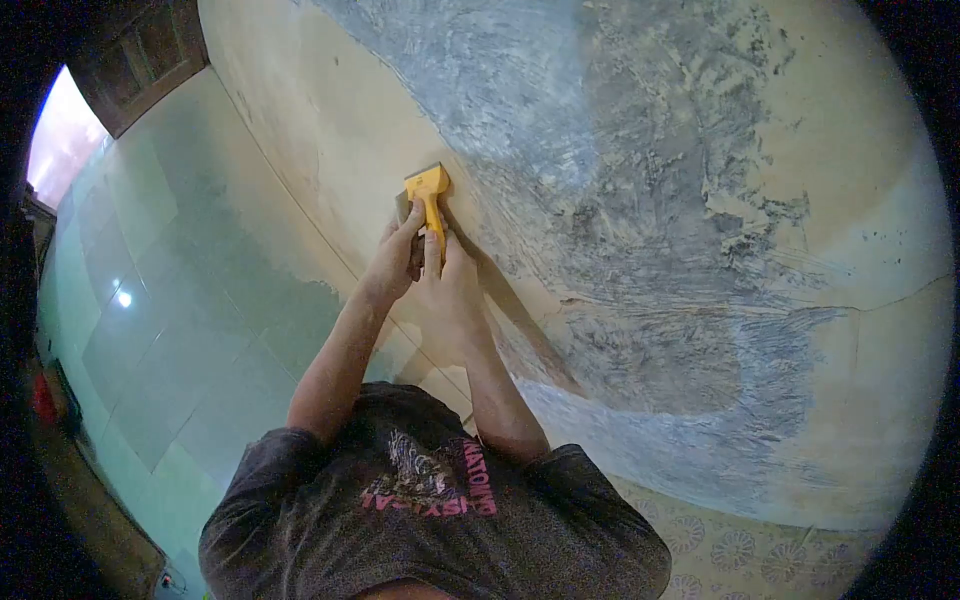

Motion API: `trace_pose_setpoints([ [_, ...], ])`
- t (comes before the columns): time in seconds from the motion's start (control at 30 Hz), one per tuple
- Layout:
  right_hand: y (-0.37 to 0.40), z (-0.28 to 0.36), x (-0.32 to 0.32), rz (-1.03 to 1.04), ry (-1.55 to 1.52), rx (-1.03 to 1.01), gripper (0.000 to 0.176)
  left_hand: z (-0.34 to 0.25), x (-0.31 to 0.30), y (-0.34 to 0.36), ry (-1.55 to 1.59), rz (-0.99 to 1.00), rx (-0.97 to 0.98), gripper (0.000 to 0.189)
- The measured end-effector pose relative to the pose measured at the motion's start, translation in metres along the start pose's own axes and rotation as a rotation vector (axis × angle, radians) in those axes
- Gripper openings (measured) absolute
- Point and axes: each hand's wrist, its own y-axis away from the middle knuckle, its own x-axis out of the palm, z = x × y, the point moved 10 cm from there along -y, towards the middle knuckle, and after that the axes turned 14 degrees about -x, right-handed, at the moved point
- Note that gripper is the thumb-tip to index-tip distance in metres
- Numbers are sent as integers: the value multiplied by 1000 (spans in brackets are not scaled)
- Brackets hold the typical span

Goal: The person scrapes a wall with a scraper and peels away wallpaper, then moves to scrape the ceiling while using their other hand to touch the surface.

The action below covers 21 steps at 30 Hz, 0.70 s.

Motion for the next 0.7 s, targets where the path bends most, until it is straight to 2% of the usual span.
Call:
trace_pose_setpoints([
  [0.03, 4, 3, -2, -33, -28, -65, 44, 4, -1, 2, 4, 1, -2, 40],
  [0.1, 18, 4, -8, -66, -52, -129, 46, 19, 3, 10, -195, 37, -32, 40],
  [0.17, 42, -5, 3, 25, -424, 46, 46, 40, 14, 23, -236, 97, -77, 39],
  [0.2, 56, -7, 2, 29, -422, 53, 46, 53, 22, 33, -281, 154, -122, 39],
  [0.27, 97, -34, 6, -123, -770, 340, 46, 69, 29, 47, -288, 177, -136, 38],
  [0.33, 119, -38, 2, -137, -754, 358, 51, 89, 31, 49, -344, 197, -105, 45],
  [0.37, 128, -41, -1, -159, -750, 372, 52, 102, 30, 48, -377, 204, -149, 47],
  [0.5, 140, -54, -16, -260, -689, 395, 55, 126, 40, 50, -307, 213, -207, 47],
  [0.57, 138, -51, -22, -267, -677, 403, 55, 127, 44, 46, -274, 197, -164, 50],
  [0.63, 140, -54, -31, -275, -662, 413, 56, 135, 49, 44, -231, 202, -210, 52],
  [0.7, 141, -59, -19, -191, -925, 482, 53, 141, 56, 42, -190, 204, -246, 53],
])
